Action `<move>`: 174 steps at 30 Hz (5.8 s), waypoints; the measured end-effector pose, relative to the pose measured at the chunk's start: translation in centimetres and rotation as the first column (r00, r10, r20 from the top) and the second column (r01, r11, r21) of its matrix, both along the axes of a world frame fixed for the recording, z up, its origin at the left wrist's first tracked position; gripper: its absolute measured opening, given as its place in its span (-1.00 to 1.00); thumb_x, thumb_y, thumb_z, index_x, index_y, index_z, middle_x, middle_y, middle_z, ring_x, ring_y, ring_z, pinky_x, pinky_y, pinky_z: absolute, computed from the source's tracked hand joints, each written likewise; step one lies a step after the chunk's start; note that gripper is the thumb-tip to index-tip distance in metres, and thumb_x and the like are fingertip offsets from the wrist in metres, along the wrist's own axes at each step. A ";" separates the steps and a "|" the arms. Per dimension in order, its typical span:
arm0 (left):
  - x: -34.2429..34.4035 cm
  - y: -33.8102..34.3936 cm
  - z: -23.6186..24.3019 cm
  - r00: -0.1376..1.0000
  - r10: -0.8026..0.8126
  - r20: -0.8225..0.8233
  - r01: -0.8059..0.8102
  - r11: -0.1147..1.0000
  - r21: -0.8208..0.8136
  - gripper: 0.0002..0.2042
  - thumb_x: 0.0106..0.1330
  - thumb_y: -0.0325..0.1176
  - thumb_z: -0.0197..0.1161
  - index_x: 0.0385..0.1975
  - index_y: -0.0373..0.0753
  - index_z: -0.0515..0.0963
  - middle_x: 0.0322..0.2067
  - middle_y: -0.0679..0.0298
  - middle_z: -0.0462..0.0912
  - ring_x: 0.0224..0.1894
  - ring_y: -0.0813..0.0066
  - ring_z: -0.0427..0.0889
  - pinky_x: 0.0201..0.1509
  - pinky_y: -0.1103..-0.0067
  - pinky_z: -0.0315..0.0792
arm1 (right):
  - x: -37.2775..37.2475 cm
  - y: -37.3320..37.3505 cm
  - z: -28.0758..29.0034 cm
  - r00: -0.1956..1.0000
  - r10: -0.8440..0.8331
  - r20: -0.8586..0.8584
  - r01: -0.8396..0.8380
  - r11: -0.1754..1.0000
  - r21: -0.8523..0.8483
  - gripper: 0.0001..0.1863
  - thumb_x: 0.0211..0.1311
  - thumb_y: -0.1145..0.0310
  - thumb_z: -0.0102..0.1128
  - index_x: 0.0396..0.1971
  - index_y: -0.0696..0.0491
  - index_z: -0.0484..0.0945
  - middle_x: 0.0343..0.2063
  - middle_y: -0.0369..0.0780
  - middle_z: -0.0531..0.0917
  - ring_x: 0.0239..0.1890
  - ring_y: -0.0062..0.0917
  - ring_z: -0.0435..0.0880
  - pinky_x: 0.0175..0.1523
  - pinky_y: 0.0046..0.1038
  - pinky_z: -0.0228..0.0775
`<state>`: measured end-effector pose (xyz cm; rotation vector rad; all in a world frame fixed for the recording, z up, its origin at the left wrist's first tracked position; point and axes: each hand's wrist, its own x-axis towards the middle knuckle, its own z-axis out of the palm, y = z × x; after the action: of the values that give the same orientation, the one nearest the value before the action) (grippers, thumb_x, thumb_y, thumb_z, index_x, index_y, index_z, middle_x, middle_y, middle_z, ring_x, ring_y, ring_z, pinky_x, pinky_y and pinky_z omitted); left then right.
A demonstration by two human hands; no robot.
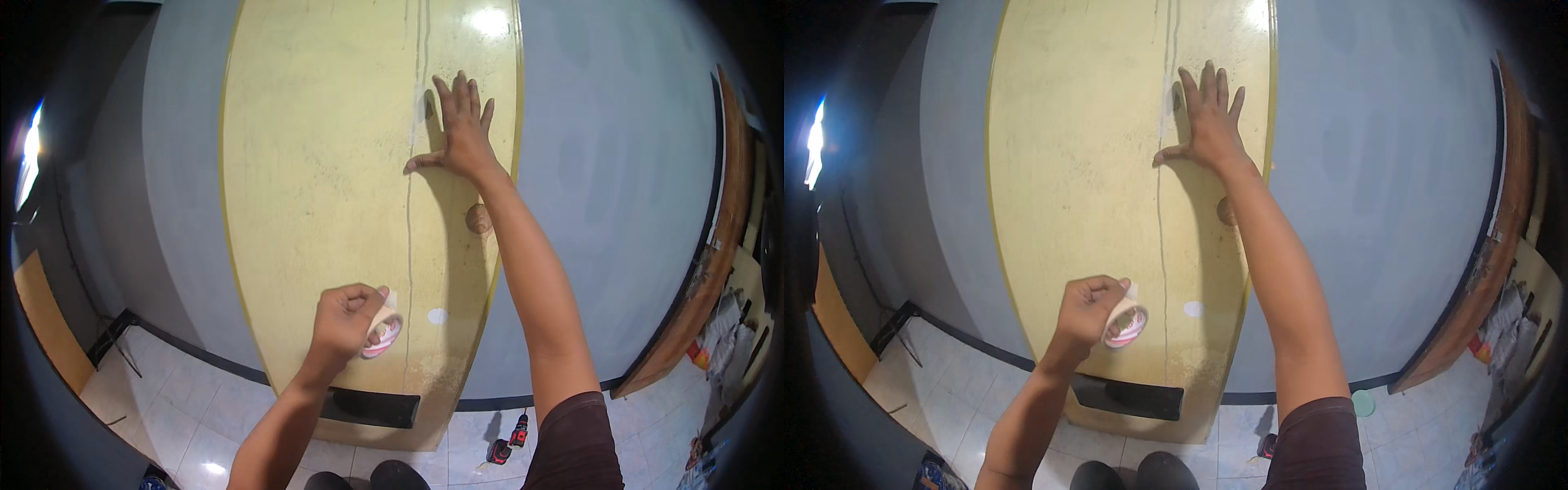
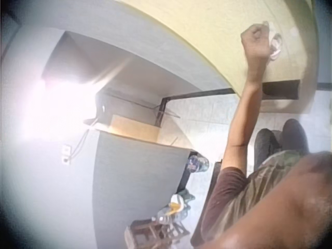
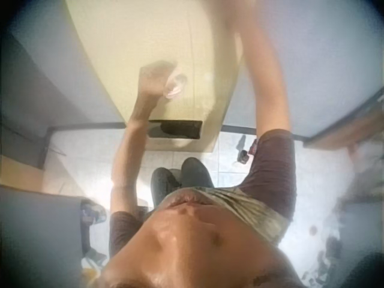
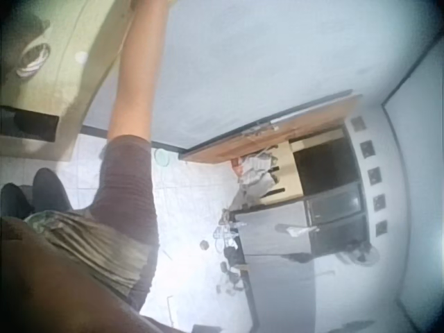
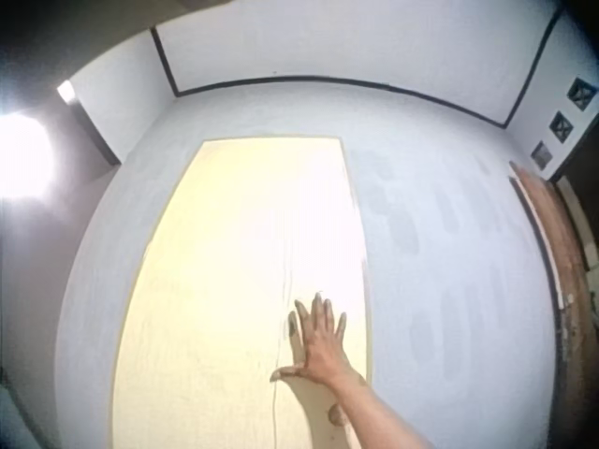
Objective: The person patches a damaged area on a wooden door using tape and a utility knife.
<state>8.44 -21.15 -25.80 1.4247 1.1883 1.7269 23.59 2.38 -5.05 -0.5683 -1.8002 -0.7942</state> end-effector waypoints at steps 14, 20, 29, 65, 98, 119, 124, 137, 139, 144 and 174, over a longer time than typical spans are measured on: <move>4.3 6.1 15.7 0.968 0.106 -0.229 -0.031 0.951 0.307 -0.79 0.53 -0.31 0.30 -0.07 -0.34 0.65 -0.48 0.25 0.71 -0.60 0.60 0.63 -0.56 0.61 0.42 | 6.1 -10.3 -1.7 0.756 0.547 -0.360 -0.626 0.441 -0.644 -0.65 0.35 0.19 0.51 -0.22 0.24 0.79 -0.33 -0.13 0.82 -0.19 -0.50 0.75 0.08 -0.34 0.57; 4.7 6.5 14.2 0.976 0.076 -0.203 -0.022 0.966 0.257 -0.68 0.51 -0.27 0.36 0.08 -0.36 0.59 -0.45 0.21 0.74 -0.55 0.56 0.67 -0.48 0.60 0.49 | 5.3 -9.3 -2.6 0.678 0.626 -0.385 -0.719 0.458 -0.522 -0.75 0.39 0.32 0.43 -0.27 0.25 0.74 -0.38 -0.16 0.79 -0.23 -0.54 0.71 -0.02 -0.40 0.56; 6.6 8.4 9.9 0.997 -0.003 0.079 -0.039 0.853 0.520 -0.48 0.59 -0.38 0.26 0.43 -0.43 0.29 -0.39 0.09 0.77 -0.34 0.52 0.74 -0.23 0.58 0.59 | 2.3 -4.5 1.0 0.832 0.520 -0.194 -0.555 0.763 -0.331 -0.76 0.48 0.33 0.32 -0.24 0.24 0.67 -0.43 -0.24 0.70 -0.34 -0.64 0.56 -0.16 -0.47 0.46; 2.1 12.0 12.9 0.712 0.573 -0.405 -0.327 0.782 0.531 -0.51 0.31 -0.28 0.27 0.24 -0.30 0.66 -0.28 0.00 0.65 -0.30 0.17 0.70 -0.08 0.31 0.61 | -0.8 5.1 8.2 0.962 0.264 0.074 -0.274 0.914 0.298 -0.89 0.43 0.33 0.31 -0.19 0.00 0.58 -0.24 -0.20 0.65 -0.05 -0.22 0.61 0.11 -0.19 0.23; 5.0 11.9 14.5 0.306 0.652 -0.694 -0.492 0.732 0.472 -0.50 0.42 -0.11 0.16 0.26 -0.21 0.68 -0.17 -0.03 0.66 -0.19 -0.05 0.79 -0.08 0.16 0.66 | -0.9 5.1 8.1 0.971 0.240 0.016 -0.233 0.922 0.309 -0.89 0.39 0.34 0.36 -0.19 0.01 0.62 -0.23 -0.21 0.67 -0.07 -0.22 0.63 0.14 -0.15 0.32; 4.3 11.2 14.8 0.338 0.594 -0.730 -0.492 0.773 0.400 -0.52 0.45 -0.01 0.19 0.22 -0.14 0.70 -0.13 0.00 0.72 -0.09 -0.05 0.79 0.00 0.14 0.65 | 3.8 1.8 -1.7 0.869 -0.146 0.472 0.039 0.973 0.229 -0.33 0.68 -0.09 -0.20 0.62 -0.11 0.21 0.63 -0.35 0.22 0.68 -0.47 0.11 0.73 0.19 -0.38; 4.1 11.4 14.6 0.348 0.593 -0.726 -0.481 0.778 0.405 -0.52 0.45 -0.03 0.16 0.21 -0.16 0.71 -0.13 -0.01 0.73 -0.08 -0.04 0.79 0.01 0.14 0.65 | 5.8 1.1 -0.5 0.783 -0.170 0.598 0.021 0.969 0.248 -0.33 0.68 -0.09 -0.19 0.63 -0.13 0.19 0.63 -0.36 0.23 0.66 -0.47 0.14 0.76 0.01 -0.26; 3.9 11.4 14.1 0.332 0.655 -0.679 -0.490 0.735 0.469 -0.51 0.43 -0.06 0.13 0.23 -0.18 0.69 -0.17 -0.06 0.73 -0.16 -0.09 0.79 -0.04 0.12 0.67 | 2.0 1.9 4.5 0.924 -0.241 0.298 0.102 0.904 0.416 -0.22 0.61 -0.31 -0.20 0.60 -0.13 0.27 0.59 -0.40 0.32 0.65 -0.45 0.18 0.73 0.18 -0.34; 4.0 11.0 14.2 0.322 0.663 -0.676 -0.486 0.729 0.483 -0.50 0.43 -0.06 0.13 0.24 -0.18 0.68 -0.18 -0.05 0.73 -0.16 -0.09 0.80 -0.05 0.12 0.67 | 2.7 1.6 3.7 0.928 -0.285 0.240 0.161 0.888 0.431 -0.21 0.59 -0.33 -0.17 0.58 -0.12 0.30 0.57 -0.39 0.36 0.66 -0.40 0.16 0.69 0.29 -0.42; 4.3 11.0 14.5 0.361 0.612 -0.703 -0.470 0.771 0.430 -0.47 0.42 -0.07 0.14 0.30 -0.18 0.65 -0.21 -0.08 0.77 -0.13 -0.09 0.80 -0.03 0.12 0.68 | 0.9 1.0 4.2 0.959 -0.261 0.112 0.187 0.877 0.443 -0.23 0.59 -0.33 -0.18 0.53 -0.11 0.39 0.55 -0.36 0.39 0.67 -0.24 0.10 0.64 0.41 -0.54; 1.4 16.4 19.6 0.999 -0.036 -0.027 0.027 0.959 -0.281 -0.75 0.64 -0.29 0.10 -0.09 -0.35 0.65 -0.42 0.20 0.73 -0.55 0.54 0.73 -0.53 0.61 0.71 | 1.2 1.5 2.7 0.988 0.002 0.157 0.002 1.000 -0.021 0.31 -0.06 0.04 0.74 0.66 -0.15 0.04 0.64 0.02 0.06 0.67 -0.06 0.04 0.70 0.12 -0.13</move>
<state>9.85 -4.72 -6.20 1.2949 1.3590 1.4515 24.75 3.90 -2.30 -0.5320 -1.9545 -0.8399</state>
